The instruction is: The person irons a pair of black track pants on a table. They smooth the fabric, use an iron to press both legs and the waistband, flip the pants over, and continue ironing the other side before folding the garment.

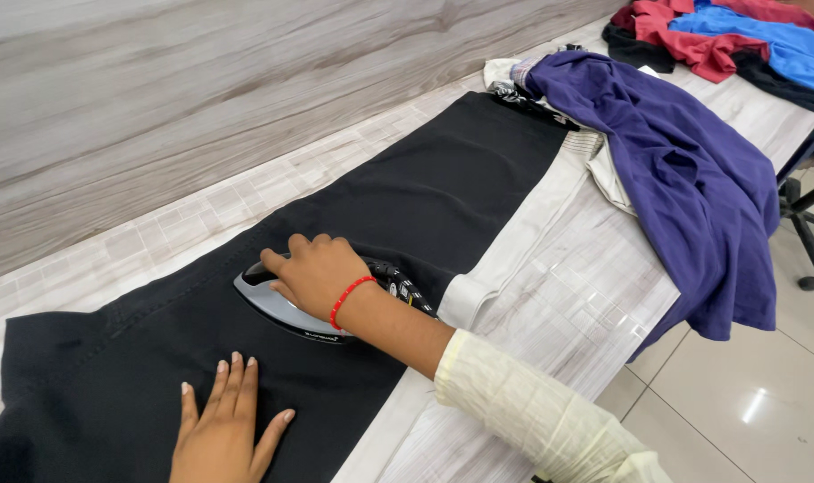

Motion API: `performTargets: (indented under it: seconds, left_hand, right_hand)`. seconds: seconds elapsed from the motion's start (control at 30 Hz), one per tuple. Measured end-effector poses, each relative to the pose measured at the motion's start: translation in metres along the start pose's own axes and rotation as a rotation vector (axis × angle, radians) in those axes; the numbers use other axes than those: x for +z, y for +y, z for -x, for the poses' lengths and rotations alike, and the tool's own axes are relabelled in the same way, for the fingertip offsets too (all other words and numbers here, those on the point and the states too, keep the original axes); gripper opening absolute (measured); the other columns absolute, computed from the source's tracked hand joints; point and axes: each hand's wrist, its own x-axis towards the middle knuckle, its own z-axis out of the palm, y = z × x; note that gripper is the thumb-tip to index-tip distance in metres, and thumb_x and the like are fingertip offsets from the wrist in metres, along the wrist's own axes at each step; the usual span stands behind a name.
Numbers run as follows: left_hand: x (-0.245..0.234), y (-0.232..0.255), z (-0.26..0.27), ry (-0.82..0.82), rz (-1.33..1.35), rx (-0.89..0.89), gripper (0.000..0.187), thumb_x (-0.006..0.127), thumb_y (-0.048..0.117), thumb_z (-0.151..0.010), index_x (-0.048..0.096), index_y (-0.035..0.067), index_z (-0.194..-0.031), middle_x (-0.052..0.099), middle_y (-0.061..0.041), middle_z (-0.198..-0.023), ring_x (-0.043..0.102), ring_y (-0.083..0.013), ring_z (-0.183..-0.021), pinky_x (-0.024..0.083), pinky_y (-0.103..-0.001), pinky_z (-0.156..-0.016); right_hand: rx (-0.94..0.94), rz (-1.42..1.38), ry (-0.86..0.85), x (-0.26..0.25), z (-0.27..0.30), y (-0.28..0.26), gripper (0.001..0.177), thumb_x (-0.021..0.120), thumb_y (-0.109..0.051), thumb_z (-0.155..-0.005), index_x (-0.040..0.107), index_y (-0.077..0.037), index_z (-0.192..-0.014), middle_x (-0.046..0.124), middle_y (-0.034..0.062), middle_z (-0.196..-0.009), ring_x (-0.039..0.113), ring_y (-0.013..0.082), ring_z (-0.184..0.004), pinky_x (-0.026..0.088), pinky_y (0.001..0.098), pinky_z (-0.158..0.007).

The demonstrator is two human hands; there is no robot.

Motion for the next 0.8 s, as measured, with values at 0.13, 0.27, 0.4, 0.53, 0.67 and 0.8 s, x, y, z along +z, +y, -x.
performTargets:
  seconds: [0.13,0.27,0.4,0.53,0.67,0.8]
  left_hand:
    - [0.003,-0.001,0.002,-0.001,0.048,-0.002,0.084,0.049,0.066,-0.083,0.042,0.014,-0.15,0.035,-0.019,-0.157,0.03,-0.0366,-0.149,0.019,-0.065,-0.116]
    - [0.003,0.0,0.01,0.147,0.215,0.021,0.062,0.061,0.052,-0.084,0.062,0.015,-0.133,0.054,-0.015,-0.135,0.054,-0.0307,-0.132,0.038,-0.051,-0.119]
    - [0.005,-0.005,0.001,0.043,0.242,0.06,0.058,0.063,0.047,-0.084,0.064,0.017,-0.134,0.057,-0.009,-0.132,0.058,-0.0257,-0.127,0.036,-0.053,-0.119]
    - [0.012,-0.01,0.001,0.246,0.358,0.025,0.057,0.062,0.046,-0.086,0.065,0.012,-0.132,0.057,-0.017,-0.129,0.054,-0.0351,-0.131,0.039,-0.054,-0.113]
    - [0.018,-0.017,0.002,0.292,0.218,-0.019,0.05,0.062,0.048,-0.088,0.068,0.014,-0.124,0.058,-0.016,-0.132,0.057,-0.0357,-0.132,0.048,-0.052,-0.106]
    - [0.029,-0.019,0.003,0.166,0.164,-0.096,0.051,0.067,0.049,-0.086,0.07,0.021,-0.129,0.061,-0.015,-0.121,0.066,-0.0279,-0.114,0.059,-0.041,-0.098]
  right_hand:
    - [-0.173,-0.049,-0.071,-0.001,0.003,0.007,0.042,0.061,-0.049,-0.095,0.064,-0.029,-0.132,0.069,0.0075,-0.1,0.071,0.0277,-0.079,0.057,0.0404,-0.064]
    - [-0.37,-0.148,-0.13,-0.006,0.008,0.023,0.045,0.061,-0.053,-0.092,0.063,-0.034,-0.133,0.07,0.0047,-0.098,0.071,0.0259,-0.075,0.057,0.0403,-0.061]
    - [-0.229,-0.132,-0.128,0.002,0.004,0.014,0.045,0.061,-0.054,-0.091,0.063,-0.035,-0.132,0.07,0.0046,-0.1,0.072,0.0247,-0.077,0.057,0.0401,-0.063]
    - [-0.037,0.002,-0.008,0.009,0.005,0.002,0.042,0.062,-0.052,-0.096,0.064,-0.031,-0.132,0.069,0.0039,-0.101,0.072,0.0244,-0.082,0.057,0.0376,-0.068]
    - [-0.188,-0.06,-0.047,0.0,0.014,0.008,0.043,0.062,-0.053,-0.092,0.064,-0.033,-0.131,0.07,0.0048,-0.101,0.072,0.0257,-0.078,0.057,0.0392,-0.064]
    - [-0.345,-0.146,-0.143,-0.011,0.023,0.013,0.043,0.06,-0.053,-0.093,0.063,-0.036,-0.133,0.071,0.0029,-0.1,0.072,0.0248,-0.075,0.057,0.0391,-0.062]
